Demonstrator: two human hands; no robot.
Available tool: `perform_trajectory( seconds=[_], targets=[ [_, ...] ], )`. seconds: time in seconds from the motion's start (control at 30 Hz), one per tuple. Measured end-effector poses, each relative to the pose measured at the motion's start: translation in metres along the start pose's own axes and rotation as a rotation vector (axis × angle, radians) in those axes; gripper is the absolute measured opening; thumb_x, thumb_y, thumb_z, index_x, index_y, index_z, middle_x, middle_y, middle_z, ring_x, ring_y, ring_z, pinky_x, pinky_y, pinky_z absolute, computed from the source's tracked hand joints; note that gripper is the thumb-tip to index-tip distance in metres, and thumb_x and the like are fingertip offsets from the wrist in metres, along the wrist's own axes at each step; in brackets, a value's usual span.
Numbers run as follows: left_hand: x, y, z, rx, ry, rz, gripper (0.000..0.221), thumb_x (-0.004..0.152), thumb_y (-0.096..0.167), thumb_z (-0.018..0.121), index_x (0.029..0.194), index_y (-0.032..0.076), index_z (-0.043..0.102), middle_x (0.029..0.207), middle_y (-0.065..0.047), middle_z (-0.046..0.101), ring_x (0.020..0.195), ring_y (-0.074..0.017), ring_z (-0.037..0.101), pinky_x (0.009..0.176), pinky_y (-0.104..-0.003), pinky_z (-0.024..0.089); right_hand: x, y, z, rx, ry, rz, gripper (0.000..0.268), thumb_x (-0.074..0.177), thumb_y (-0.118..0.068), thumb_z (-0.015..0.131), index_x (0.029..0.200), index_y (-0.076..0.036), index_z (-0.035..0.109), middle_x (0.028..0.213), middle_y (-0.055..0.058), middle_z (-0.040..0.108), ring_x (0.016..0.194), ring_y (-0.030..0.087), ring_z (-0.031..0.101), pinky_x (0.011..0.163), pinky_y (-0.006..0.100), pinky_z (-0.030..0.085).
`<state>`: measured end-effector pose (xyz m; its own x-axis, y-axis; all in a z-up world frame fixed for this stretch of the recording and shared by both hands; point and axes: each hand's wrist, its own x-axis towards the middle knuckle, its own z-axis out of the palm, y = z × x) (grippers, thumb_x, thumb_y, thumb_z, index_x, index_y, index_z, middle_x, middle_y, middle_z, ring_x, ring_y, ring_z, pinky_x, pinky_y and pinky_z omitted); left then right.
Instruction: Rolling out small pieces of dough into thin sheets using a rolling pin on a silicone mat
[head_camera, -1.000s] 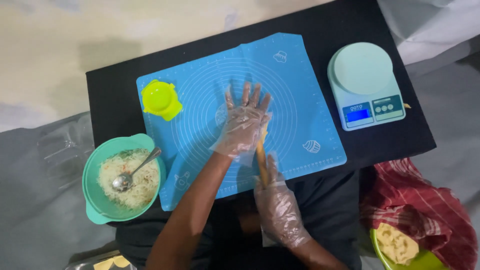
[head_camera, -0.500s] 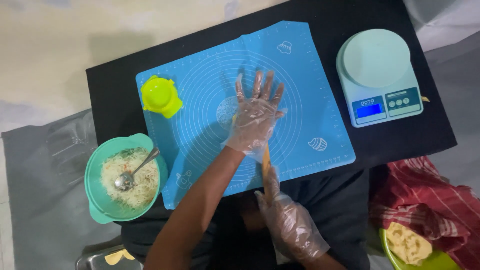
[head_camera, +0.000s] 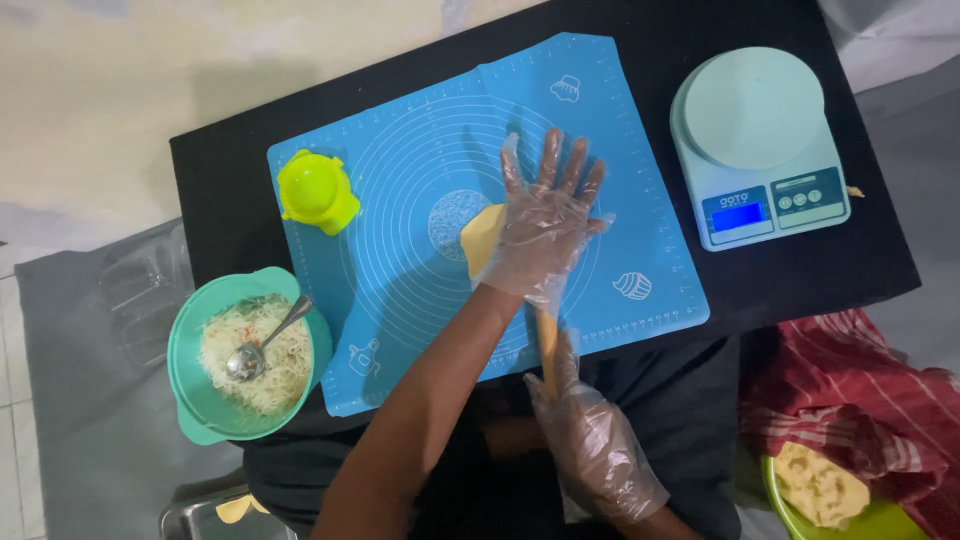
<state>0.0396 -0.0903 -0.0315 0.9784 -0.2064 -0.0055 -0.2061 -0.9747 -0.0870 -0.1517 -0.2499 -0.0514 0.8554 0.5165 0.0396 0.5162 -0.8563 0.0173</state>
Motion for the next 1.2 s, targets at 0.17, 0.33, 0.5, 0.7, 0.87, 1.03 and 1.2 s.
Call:
perform_trajectory(
  seconds=[0.17, 0.33, 0.5, 0.7, 0.87, 1.03, 1.2],
  targets=[
    [0.004, 0.008, -0.029, 0.016, -0.178, 0.009, 0.075, 0.1, 0.067, 0.018, 0.162, 0.023, 0.02, 0.172, -0.008, 0.008, 0.156, -0.0427, -0.002, 0.116, -0.079, -0.007, 0.001, 0.004, 0.001, -0.176, -0.106, -0.243, 0.06, 0.088, -0.018, 0.067, 0.143, -0.037, 0.056, 0.158, 0.026, 0.042, 0.04, 0.002, 0.052, 0.031, 0.022, 0.046],
    [0.007, 0.014, -0.03, -0.035, -0.142, 0.126, 0.088, 0.091, 0.076, 0.004, 0.164, 0.026, 0.005, 0.173, -0.007, 0.001, 0.157, -0.0394, -0.005, 0.119, -0.073, -0.01, 0.013, 0.009, 0.0, 0.34, -0.222, 0.178, 0.059, 0.093, -0.03, 0.054, 0.146, -0.01, 0.038, 0.113, 0.02, 0.061, 0.049, 0.026, 0.062, 0.045, 0.04, 0.048],
    [-0.066, 0.036, -0.037, 0.053, 0.254, 0.099, 0.096, 0.101, 0.094, 0.036, 0.168, 0.03, 0.011, 0.177, 0.002, 0.015, 0.16, -0.041, 0.007, 0.123, -0.072, -0.004, 0.024, 0.009, -0.085, 1.174, -0.487, 0.875, 0.073, 0.096, -0.033, 0.051, 0.166, -0.037, 0.029, 0.065, 0.008, 0.07, 0.045, 0.021, 0.061, 0.043, 0.037, 0.056],
    [-0.201, 0.052, -0.091, -0.144, 0.746, -0.143, 0.034, 0.108, 0.01, 0.065, 0.14, 0.008, 0.057, 0.132, -0.01, 0.064, 0.114, -0.0215, 0.071, 0.092, -0.032, 0.062, -0.005, 0.017, -0.019, 0.823, -0.114, 0.419, 0.077, 0.095, -0.029, 0.061, 0.164, -0.026, 0.028, 0.085, 0.023, 0.077, 0.074, 0.042, 0.077, 0.064, 0.044, 0.056],
    [-0.216, 0.051, -0.077, -1.38, -0.378, -0.804, 0.052, 0.098, 0.059, 0.045, 0.092, 0.015, 0.073, 0.097, -0.007, 0.077, 0.092, -0.0255, 0.074, 0.083, -0.038, 0.053, 0.019, -0.007, -0.051, 0.698, -0.427, 0.348, 0.084, 0.095, -0.037, 0.037, 0.168, -0.015, 0.002, 0.054, 0.008, 0.06, 0.049, 0.027, 0.057, 0.056, 0.044, 0.046],
    [-0.22, 0.06, -0.055, -1.604, -0.332, -0.835, 0.055, 0.092, 0.064, 0.042, 0.106, 0.021, 0.072, 0.109, -0.003, 0.077, 0.106, -0.0216, 0.073, 0.092, -0.035, 0.051, 0.012, -0.012, -0.025, 0.479, -0.355, 0.195, 0.081, 0.1, -0.035, 0.044, 0.164, -0.001, 0.009, 0.056, 0.002, 0.062, 0.043, 0.019, 0.059, 0.045, 0.039, 0.048],
    [-0.21, 0.061, -0.052, -1.784, -0.379, -1.024, 0.049, 0.09, 0.057, 0.057, 0.112, 0.019, 0.079, 0.089, 0.0, 0.074, 0.086, -0.0121, 0.068, 0.075, -0.028, 0.05, 0.036, 0.003, -0.072, 0.482, -0.62, 0.37, 0.054, 0.097, -0.053, 0.04, 0.146, -0.036, 0.056, 0.081, 0.013, 0.079, 0.083, 0.035, 0.077, 0.073, 0.046, 0.055]
  ],
)
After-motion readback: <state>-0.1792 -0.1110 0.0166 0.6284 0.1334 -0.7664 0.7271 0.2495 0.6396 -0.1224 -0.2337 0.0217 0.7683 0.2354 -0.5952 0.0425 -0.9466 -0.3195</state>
